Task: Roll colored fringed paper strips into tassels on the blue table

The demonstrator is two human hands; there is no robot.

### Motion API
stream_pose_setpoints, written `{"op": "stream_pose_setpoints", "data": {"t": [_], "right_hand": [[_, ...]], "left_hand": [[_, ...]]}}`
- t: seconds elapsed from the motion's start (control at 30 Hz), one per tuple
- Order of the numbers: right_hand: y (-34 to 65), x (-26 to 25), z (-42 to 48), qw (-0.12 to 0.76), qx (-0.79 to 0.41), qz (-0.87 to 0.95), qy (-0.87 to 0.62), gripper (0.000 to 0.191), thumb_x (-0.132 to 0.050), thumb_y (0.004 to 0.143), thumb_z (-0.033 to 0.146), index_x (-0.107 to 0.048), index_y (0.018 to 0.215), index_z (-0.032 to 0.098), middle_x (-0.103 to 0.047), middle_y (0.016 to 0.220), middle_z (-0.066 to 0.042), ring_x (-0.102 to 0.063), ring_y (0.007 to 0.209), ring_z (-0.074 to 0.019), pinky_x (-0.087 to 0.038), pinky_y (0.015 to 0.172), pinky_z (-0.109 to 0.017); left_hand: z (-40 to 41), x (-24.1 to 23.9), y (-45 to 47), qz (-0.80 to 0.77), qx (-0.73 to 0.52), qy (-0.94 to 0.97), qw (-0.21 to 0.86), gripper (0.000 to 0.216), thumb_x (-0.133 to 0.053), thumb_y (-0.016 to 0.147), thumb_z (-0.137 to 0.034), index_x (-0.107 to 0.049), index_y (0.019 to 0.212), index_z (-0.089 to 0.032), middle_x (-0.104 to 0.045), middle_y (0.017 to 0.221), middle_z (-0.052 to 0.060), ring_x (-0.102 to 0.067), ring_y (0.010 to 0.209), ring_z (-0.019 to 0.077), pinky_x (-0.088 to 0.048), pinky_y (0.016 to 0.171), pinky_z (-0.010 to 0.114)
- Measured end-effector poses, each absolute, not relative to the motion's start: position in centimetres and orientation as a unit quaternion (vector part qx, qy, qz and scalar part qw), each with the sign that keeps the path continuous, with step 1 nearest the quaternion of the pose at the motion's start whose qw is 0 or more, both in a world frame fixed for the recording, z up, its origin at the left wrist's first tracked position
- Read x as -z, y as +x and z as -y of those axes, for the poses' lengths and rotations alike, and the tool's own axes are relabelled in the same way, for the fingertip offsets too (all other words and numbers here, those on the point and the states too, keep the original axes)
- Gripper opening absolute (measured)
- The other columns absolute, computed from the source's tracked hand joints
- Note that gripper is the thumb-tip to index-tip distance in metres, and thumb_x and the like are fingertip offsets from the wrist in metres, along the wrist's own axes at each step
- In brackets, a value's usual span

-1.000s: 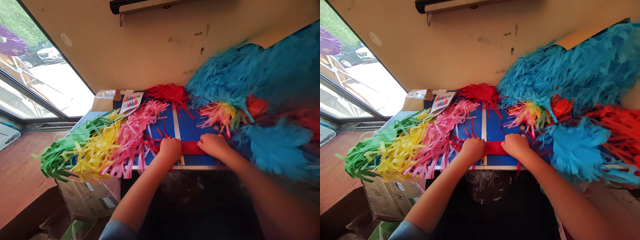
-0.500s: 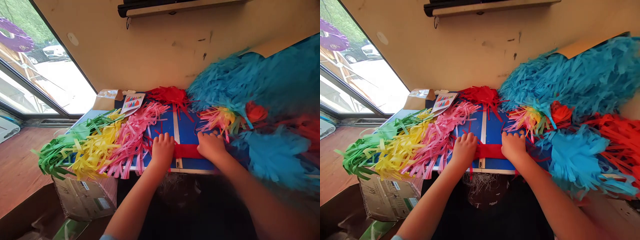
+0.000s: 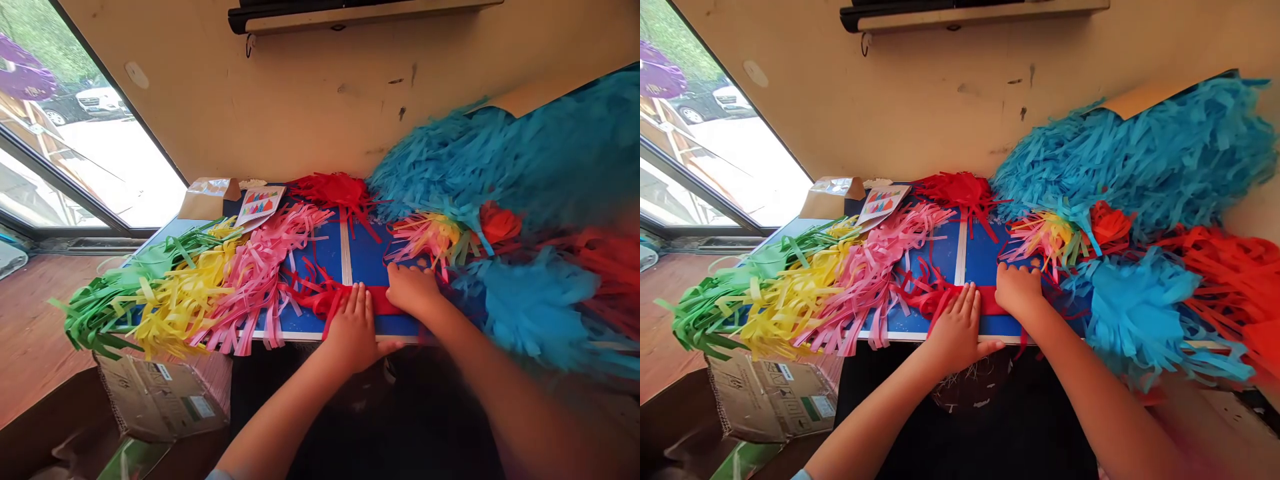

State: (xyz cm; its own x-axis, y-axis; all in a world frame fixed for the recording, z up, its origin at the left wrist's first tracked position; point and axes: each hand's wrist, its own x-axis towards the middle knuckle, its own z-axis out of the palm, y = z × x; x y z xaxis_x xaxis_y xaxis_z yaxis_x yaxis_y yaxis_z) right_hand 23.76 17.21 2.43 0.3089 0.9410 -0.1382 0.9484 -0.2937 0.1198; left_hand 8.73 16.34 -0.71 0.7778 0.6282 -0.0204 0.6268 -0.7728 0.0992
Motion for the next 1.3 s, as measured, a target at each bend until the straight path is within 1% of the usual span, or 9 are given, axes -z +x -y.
{"op": "stream_pose_setpoints", "data": {"t": [0.17, 0.27, 0.4, 0.5, 0.6, 0.73, 1.0, 1.17, 1.3], "right_hand": [[23.8, -3.0, -17.2, 0.079, 0.003, -0.599, 0.797, 0.036, -0.042, 0.074, 0.013, -0.053, 0.107, 0.010, -0.063, 0.099, -0.018, -0.055, 0.097, -0.0316, -0.026, 0.091, -0.051], [23.2, -4.2, -16.1, 0.055, -0.039, -0.585, 0.808, 0.036, -0.041, 0.076, 0.014, -0.053, 0.110, 0.008, -0.059, 0.106, -0.020, -0.052, 0.101, -0.0332, -0.026, 0.091, -0.051], [20.8, -3.6, -13.8, -0.054, -0.111, -0.657, 0.744, 0.047, -0.040, 0.083, 0.025, -0.043, 0.126, 0.005, -0.040, 0.134, -0.021, -0.035, 0.123, -0.0325, -0.019, 0.102, -0.049], [19.2, -0.8, -13.1, -0.082, 0.000, -0.793, 0.603, 0.066, -0.033, 0.087, 0.048, -0.028, 0.138, 0.006, -0.025, 0.144, -0.016, -0.022, 0.133, -0.0236, -0.023, 0.106, -0.039], [19.2, 1.5, -12.8, -0.079, 0.059, -0.784, 0.613, 0.082, -0.026, 0.083, 0.064, -0.021, 0.140, 0.006, -0.018, 0.146, -0.014, -0.016, 0.135, -0.0237, -0.020, 0.109, -0.040], [21.2, 2.3, -11.9, -0.044, 0.034, -0.738, 0.673, 0.089, -0.024, 0.079, 0.072, -0.026, 0.139, 0.008, -0.018, 0.145, -0.015, -0.015, 0.134, -0.0273, -0.018, 0.108, -0.048], [24.5, 2.3, -10.1, 0.018, -0.027, -0.661, 0.750, 0.095, -0.026, 0.075, 0.075, -0.030, 0.137, 0.002, -0.023, 0.142, -0.020, -0.022, 0.132, -0.0305, -0.017, 0.107, -0.051], [25.1, 2.6, -9.9, 0.015, -0.032, -0.650, 0.759, 0.093, -0.025, 0.075, 0.075, -0.030, 0.137, 0.006, -0.023, 0.143, -0.017, -0.021, 0.133, -0.0287, -0.015, 0.108, -0.051], [25.1, 3.0, -9.9, 0.017, -0.035, -0.648, 0.760, 0.094, -0.027, 0.074, 0.075, -0.029, 0.138, 0.006, -0.020, 0.144, -0.016, -0.020, 0.133, -0.0282, -0.012, 0.108, -0.052]], "left_hand": [[-17.4, 0.5, 6.3, -0.349, 0.020, 0.937, 0.014, 0.081, -0.024, 0.086, -0.060, -0.025, 0.137, 0.002, -0.017, 0.144, 0.023, -0.013, 0.135, 0.0311, -0.026, 0.106, 0.043], [-17.4, 0.6, 6.1, -0.342, 0.022, 0.939, 0.018, 0.076, -0.025, 0.088, -0.057, -0.023, 0.138, 0.001, -0.015, 0.144, 0.024, -0.010, 0.135, 0.0303, -0.029, 0.105, 0.042], [-17.5, 0.9, 6.2, -0.337, 0.025, 0.941, 0.033, 0.075, -0.029, 0.087, -0.054, -0.020, 0.139, 0.000, -0.013, 0.145, 0.024, -0.008, 0.135, 0.0313, -0.026, 0.106, 0.044], [-17.7, 0.9, 6.0, -0.306, 0.046, 0.950, 0.036, 0.073, -0.038, 0.083, -0.046, -0.019, 0.140, -0.003, -0.013, 0.146, 0.022, -0.007, 0.135, 0.0322, -0.022, 0.107, 0.047], [-17.8, 0.8, 5.9, -0.307, 0.046, 0.950, 0.043, 0.081, -0.043, 0.078, -0.046, -0.018, 0.140, -0.002, -0.011, 0.146, 0.023, -0.005, 0.136, 0.0326, -0.023, 0.107, 0.046], [-17.6, 0.7, 5.9, -0.330, 0.020, 0.942, 0.050, 0.085, -0.042, 0.078, -0.053, -0.019, 0.138, 0.002, -0.010, 0.146, 0.024, -0.006, 0.135, 0.0325, -0.025, 0.106, 0.044], [-17.1, 1.3, 6.2, -0.346, -0.028, 0.938, 0.002, 0.096, -0.033, 0.076, -0.070, -0.026, 0.136, 0.004, -0.020, 0.143, 0.025, -0.011, 0.135, 0.0329, -0.018, 0.109, 0.046], [-18.5, 0.3, 4.2, -0.355, -0.015, 0.934, -0.033, 0.092, -0.031, 0.075, -0.073, -0.036, 0.134, -0.002, -0.031, 0.141, 0.020, -0.021, 0.133, 0.0327, -0.017, 0.110, 0.047], [-19.0, -2.3, 3.1, -0.447, -0.066, 0.888, -0.087, 0.083, -0.031, 0.082, -0.064, -0.036, 0.132, 0.002, -0.040, 0.135, 0.022, -0.033, 0.128, 0.0325, -0.020, 0.109, 0.048]]}}
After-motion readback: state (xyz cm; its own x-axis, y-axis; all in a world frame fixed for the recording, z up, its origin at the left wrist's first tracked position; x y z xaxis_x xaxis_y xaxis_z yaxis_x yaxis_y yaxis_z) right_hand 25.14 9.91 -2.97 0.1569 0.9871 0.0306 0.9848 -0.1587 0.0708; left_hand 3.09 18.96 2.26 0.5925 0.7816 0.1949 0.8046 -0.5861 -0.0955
